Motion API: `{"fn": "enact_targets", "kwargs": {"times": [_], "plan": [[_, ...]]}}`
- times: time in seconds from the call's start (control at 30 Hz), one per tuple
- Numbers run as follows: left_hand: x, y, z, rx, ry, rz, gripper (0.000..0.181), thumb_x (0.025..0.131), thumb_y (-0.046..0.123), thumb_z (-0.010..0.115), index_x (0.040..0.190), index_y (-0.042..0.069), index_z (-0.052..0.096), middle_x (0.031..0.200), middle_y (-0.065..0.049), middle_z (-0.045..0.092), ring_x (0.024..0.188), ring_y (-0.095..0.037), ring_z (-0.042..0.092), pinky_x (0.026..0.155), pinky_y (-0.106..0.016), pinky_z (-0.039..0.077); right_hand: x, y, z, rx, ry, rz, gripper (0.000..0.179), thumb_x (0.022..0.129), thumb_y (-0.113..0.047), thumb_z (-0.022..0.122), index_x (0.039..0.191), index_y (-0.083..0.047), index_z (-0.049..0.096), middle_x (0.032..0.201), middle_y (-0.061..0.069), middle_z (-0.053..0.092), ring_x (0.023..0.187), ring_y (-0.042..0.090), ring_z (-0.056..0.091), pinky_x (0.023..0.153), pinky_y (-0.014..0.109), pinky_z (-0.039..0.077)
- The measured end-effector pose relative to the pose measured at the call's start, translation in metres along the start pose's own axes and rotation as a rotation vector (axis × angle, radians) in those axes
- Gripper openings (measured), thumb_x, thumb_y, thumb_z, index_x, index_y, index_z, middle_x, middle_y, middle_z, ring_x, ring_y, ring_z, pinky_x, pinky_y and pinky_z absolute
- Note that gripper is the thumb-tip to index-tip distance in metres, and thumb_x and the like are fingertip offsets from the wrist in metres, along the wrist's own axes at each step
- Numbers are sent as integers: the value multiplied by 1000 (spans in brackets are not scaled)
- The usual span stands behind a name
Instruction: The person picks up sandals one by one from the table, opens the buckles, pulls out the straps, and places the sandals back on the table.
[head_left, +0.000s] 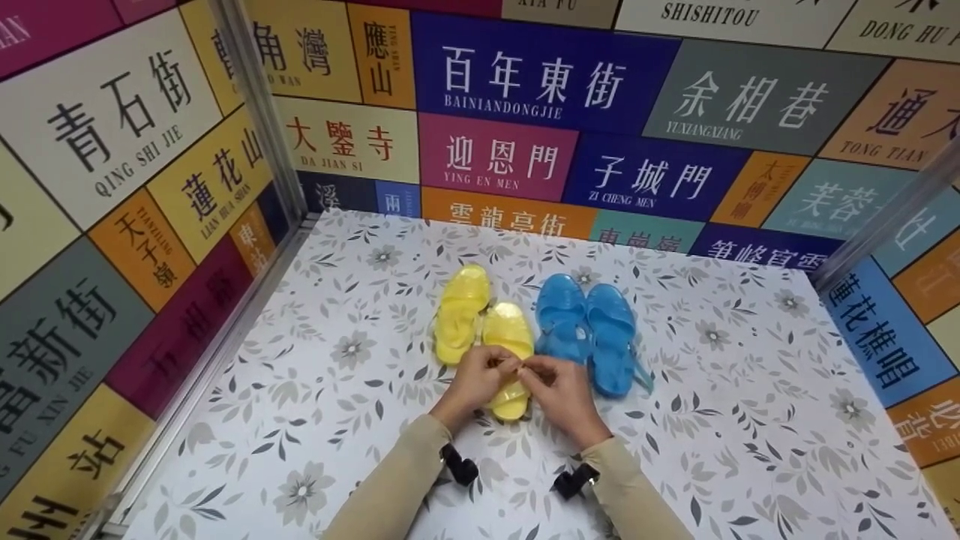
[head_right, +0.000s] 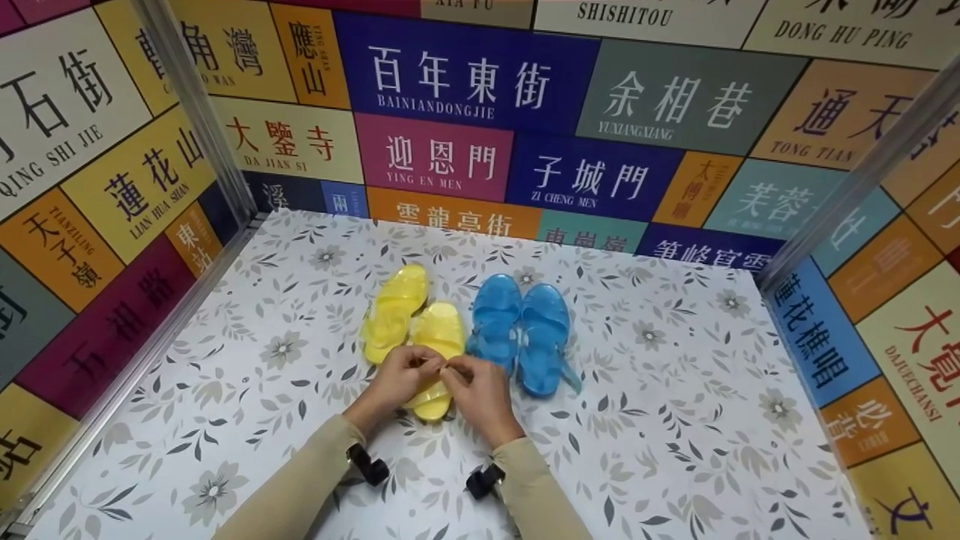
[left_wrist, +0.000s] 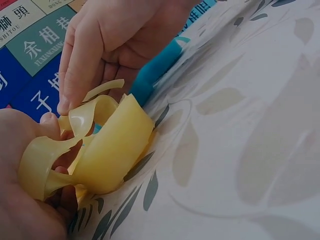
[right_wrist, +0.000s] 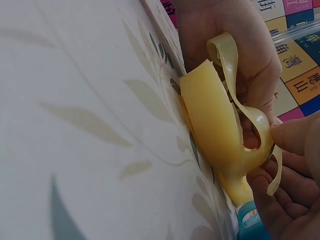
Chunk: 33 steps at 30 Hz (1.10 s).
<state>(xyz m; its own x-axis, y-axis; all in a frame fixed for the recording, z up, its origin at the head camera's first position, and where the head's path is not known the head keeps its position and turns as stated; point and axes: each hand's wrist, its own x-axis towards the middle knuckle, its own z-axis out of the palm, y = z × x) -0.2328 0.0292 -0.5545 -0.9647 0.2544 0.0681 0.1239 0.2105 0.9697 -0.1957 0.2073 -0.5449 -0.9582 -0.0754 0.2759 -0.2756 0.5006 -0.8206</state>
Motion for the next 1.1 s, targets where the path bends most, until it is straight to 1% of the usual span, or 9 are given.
{"fn": "enact_targets", "kwargs": {"times": [0.17,0.3,0.4,0.5,0.53,0.67,0.8,1.0,1.1], "plan": [[1,-1,-2,-24,35,-20,12,97,12,71,95,5,80,89,-2,75,81,-11,63,77,-28,53,0,1,-1,-3,4,15,12,94,-10,79,105,-6,81,93,0,79,82,14,72,73,27,58],[2,-1,-2,3,19,-5,12,98,12,70,94,5,79,89,-2,73,83,-12,62,79,-30,53,0,1,-1,-6,4,30,12,93,-11,79,105,-7,81,93,1,79,82,14,72,73,27,59],[2,-1,-1,40,9,-8,11,98,14,69,93,8,77,91,0,72,86,-13,62,84,-33,53,-1,1,0,-2,2,27,12,93,-11,79,104,-8,81,93,1,79,83,14,72,74,26,59],[1,-1,1,57,6,-11,10,97,10,67,95,9,76,94,-1,72,90,-15,63,88,-35,53,-1,1,1,-4,-4,15,11,94,-12,78,105,-8,81,92,0,79,83,14,71,73,26,59],[0,-1,2,62,2,-10,11,96,8,65,96,9,77,96,-1,73,91,-15,64,89,-36,53,-1,0,1,-9,-5,9,12,94,-12,78,105,-8,81,91,0,78,81,14,70,71,26,58],[-1,-1,2,111,-21,38,21,94,2,61,102,7,80,101,-5,77,97,-20,68,91,-38,55,-2,0,1,-20,-6,1,12,94,-10,78,105,-8,82,90,-1,78,80,13,69,70,25,57],[0,-2,2,152,-31,77,22,94,2,61,103,4,82,102,-7,79,99,-22,71,92,-38,57,0,-1,0,-25,-5,7,12,93,-10,78,104,-9,82,91,-1,78,81,13,71,72,26,58],[1,-5,-1,91,-52,103,19,97,8,65,103,4,82,103,-8,79,96,-19,70,90,-34,56,1,-1,-1,-26,-6,8,12,94,-11,78,106,-9,81,92,-2,78,82,13,71,72,26,58],[1,-7,-2,70,-76,141,18,100,15,69,105,4,82,102,-8,79,92,-16,69,87,-32,56,1,0,-2,-29,-7,-5,13,95,-10,77,107,-8,81,92,-1,78,82,13,71,72,26,58]]}}
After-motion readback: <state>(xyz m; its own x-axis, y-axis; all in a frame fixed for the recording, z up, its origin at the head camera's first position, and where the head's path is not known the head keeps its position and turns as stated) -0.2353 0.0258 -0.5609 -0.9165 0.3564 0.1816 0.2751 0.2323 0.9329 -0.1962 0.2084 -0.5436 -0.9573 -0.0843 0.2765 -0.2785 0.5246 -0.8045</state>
